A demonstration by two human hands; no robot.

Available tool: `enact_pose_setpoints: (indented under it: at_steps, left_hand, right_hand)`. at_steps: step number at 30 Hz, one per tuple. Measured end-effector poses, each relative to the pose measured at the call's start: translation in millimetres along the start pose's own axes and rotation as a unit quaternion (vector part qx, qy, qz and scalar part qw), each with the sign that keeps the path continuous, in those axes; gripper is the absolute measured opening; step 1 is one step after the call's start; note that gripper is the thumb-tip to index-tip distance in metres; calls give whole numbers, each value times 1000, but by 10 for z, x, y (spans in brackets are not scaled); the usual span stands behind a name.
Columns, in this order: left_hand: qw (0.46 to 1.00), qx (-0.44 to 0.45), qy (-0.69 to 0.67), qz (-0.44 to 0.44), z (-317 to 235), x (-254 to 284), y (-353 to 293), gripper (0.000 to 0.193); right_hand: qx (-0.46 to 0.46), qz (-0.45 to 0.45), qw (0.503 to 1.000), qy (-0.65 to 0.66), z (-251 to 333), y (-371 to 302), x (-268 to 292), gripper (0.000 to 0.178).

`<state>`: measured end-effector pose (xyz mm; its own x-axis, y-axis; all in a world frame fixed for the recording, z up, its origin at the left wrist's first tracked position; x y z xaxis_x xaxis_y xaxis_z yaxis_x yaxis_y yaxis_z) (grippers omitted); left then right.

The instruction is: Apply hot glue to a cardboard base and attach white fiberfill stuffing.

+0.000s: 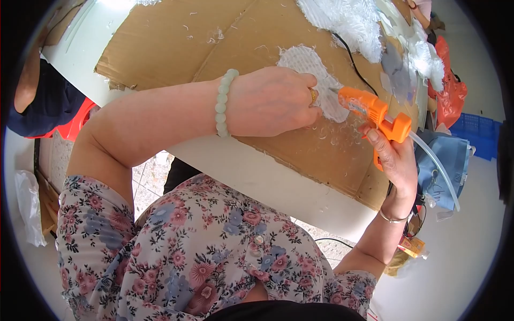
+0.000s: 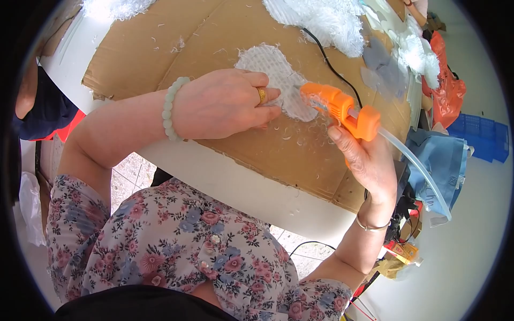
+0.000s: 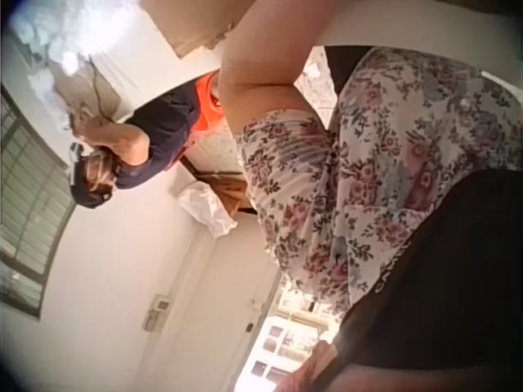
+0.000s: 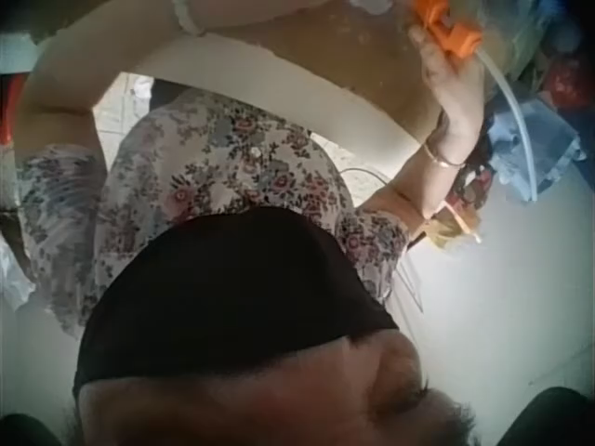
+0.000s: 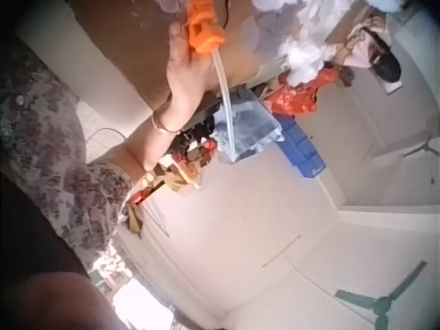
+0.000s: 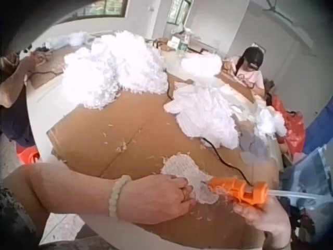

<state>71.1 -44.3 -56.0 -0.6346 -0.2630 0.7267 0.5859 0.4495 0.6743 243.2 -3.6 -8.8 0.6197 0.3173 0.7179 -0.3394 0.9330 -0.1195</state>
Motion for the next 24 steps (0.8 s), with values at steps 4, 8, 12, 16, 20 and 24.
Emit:
enact_pose_setpoints:
  at_steps: [4, 8, 12, 16, 20, 24]
  left_hand:
    - [1000, 1, 0, -2, -11, 12, -4, 5]
    - [999, 11, -9, 29, -7, -12, -25, 13]
    - [998, 15, -12, 56, -24, -15, -16, 21]
    - [997, 18, -25, 65, -9, -41, -14, 21]
    - [999, 11, -21, 22, -14, -34, -20, 13]
    - [1000, 2, -18, 0, -29, -14, 0, 6]
  right_hand:
    - [-19, 3, 998, -56, -5, 14, -19, 36]
    - [-19, -9, 997, -76, 55, 73, -63, 33]
    - [12, -11, 997, -78, 45, 134, -96, 33]
    - [-2, -26, 996, -90, 52, 186, -107, 33]
    - [7, -32, 993, -114, 103, 221, -124, 33]
    - [30, -37, 993, -109, 122, 228, -126, 33]
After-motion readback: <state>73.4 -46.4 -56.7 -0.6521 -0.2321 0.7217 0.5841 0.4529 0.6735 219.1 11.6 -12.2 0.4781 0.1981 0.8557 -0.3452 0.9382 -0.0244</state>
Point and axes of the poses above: each hand's wrist, its own y-axis towards the middle knuckle, its own x-axis out of the back of the hand, z = x × y, the point moved 7 cm from there along y, towards the middle knuckle, and after that the axes turned 9 degrees about -z, right-handed, at the moved point
